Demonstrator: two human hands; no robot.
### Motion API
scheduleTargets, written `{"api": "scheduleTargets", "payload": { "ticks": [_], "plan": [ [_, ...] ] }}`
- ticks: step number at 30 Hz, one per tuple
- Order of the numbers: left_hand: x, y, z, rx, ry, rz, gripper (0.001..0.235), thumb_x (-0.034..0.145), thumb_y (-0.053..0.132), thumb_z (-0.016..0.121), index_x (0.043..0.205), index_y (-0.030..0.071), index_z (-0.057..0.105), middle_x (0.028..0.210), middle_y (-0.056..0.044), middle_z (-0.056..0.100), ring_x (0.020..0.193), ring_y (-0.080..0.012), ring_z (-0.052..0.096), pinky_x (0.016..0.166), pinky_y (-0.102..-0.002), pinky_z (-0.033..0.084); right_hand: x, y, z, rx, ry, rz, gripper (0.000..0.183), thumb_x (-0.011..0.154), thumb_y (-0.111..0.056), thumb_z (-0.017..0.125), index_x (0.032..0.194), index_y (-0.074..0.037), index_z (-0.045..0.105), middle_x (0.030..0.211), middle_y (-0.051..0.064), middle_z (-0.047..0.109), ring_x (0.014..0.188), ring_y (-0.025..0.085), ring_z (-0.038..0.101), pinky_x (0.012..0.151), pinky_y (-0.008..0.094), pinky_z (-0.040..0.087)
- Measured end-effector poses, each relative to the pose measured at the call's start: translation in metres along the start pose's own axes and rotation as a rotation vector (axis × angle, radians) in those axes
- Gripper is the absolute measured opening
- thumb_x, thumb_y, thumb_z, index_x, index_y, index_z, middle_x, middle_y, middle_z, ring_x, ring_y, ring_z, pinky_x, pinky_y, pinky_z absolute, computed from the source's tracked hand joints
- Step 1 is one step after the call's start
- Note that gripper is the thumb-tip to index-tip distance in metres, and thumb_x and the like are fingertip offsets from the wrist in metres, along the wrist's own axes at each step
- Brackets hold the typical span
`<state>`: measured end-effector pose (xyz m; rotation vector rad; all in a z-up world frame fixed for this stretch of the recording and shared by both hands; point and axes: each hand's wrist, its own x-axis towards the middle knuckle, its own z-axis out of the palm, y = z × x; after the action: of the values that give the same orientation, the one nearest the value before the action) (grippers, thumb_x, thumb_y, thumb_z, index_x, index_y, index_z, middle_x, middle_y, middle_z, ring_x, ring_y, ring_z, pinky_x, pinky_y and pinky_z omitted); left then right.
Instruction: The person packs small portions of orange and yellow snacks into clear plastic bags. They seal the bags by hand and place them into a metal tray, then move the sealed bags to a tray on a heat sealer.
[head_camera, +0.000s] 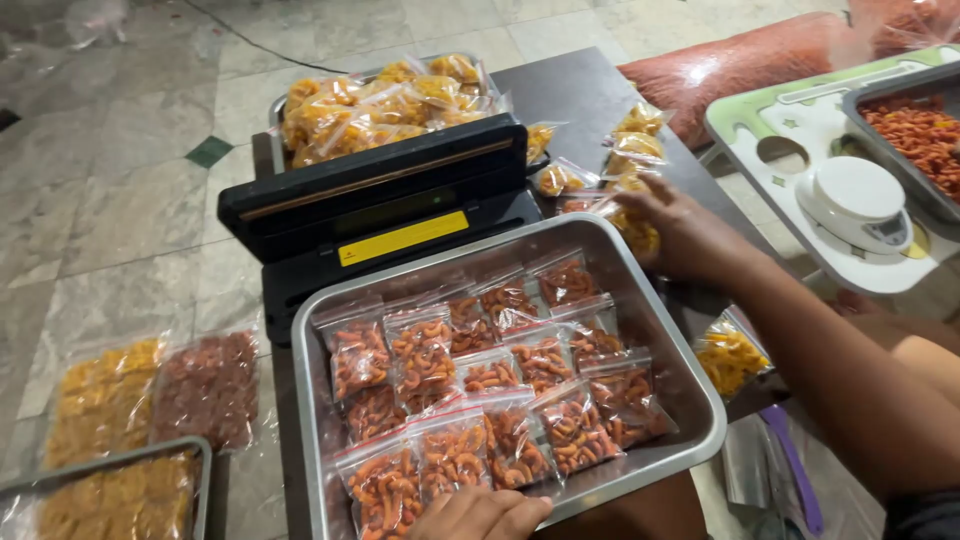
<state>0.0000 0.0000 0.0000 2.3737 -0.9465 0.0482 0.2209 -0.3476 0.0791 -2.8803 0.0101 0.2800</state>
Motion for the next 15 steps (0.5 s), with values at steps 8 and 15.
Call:
{"api": "scheduleTargets", "payload": {
  "ticks": [8,15],
  "plan": [
    [-0.001,-0.016,0.003,-0.070,-0.131,0.007,0.046,0.102,0.054,0.066,0.139,0.028,0.062,0.119,0.001,0.071,0.097,-0.0262,0.066,0.071,-0.043,0.049,0.027,0.025,-0.031,0.289,0.189,0.039,0.055,0.084,-0.007,0.080,0.135,-0.018,0.062,0.130,0.020,0.066,0.109,0.035,0.070,0.088,0.041,0.063],
    [0.000,-0.008,0.002,-0.047,0.065,-0.044,0.047,0.101,0.067,0.054,0.125,0.031,0.070,0.106,0.008,0.075,0.088,-0.0214,0.069,0.068,-0.039,0.049,0.067,0.006,-0.052,0.401,0.460,-0.131,0.052,0.092,-0.015,0.080,0.138,-0.013,0.054,0.131,0.032,0.062,0.112,0.043,0.067,0.078,0.051,0.062]
  ]
}}
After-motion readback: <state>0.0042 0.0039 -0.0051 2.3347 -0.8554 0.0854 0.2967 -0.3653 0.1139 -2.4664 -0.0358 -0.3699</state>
